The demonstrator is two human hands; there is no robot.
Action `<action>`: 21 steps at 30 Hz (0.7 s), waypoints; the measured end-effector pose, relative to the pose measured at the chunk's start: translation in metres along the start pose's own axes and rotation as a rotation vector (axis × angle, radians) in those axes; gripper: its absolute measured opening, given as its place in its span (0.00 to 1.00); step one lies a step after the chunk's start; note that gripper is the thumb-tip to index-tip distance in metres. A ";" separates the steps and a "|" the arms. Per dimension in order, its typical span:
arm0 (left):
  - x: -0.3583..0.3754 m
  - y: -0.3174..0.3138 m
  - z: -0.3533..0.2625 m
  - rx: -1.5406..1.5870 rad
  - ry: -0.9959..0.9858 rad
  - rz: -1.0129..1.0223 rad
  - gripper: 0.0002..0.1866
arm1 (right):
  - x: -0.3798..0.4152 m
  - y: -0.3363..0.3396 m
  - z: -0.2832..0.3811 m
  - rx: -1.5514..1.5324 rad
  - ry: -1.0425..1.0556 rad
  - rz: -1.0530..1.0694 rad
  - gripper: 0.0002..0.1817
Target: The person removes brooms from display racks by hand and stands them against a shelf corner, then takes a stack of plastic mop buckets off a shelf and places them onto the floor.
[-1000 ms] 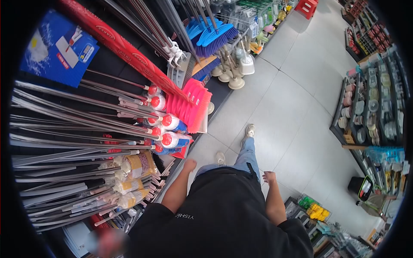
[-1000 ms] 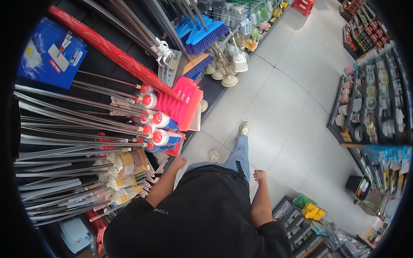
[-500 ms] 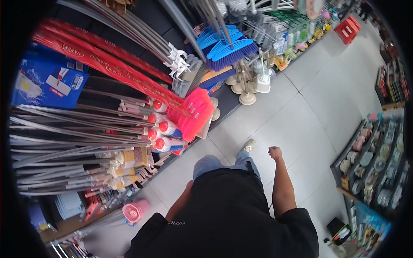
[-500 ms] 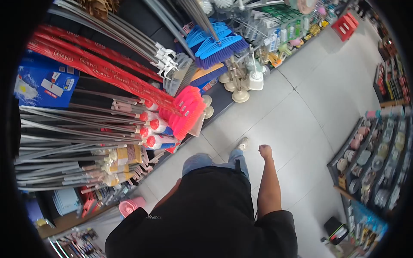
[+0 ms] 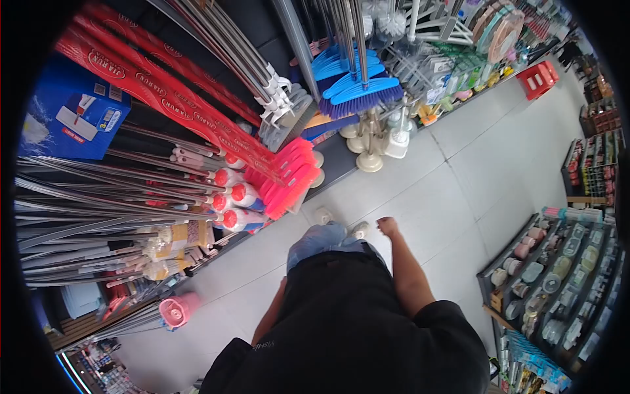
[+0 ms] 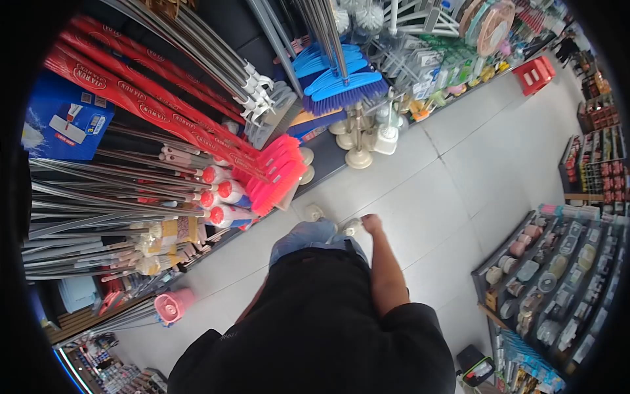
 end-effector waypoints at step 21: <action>-0.098 0.148 -0.104 0.304 -0.042 -0.299 0.14 | -0.072 0.090 0.059 0.553 0.049 0.038 0.22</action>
Point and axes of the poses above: each hand's wrist, its own x-axis away from the middle knuckle, its own y-axis out of the back of the hand, z = x × y, the point moved 10 cm from there along -x, towards the middle knuckle, and after that the axes turned 14 degrees about -x, right-handed, at the moved point
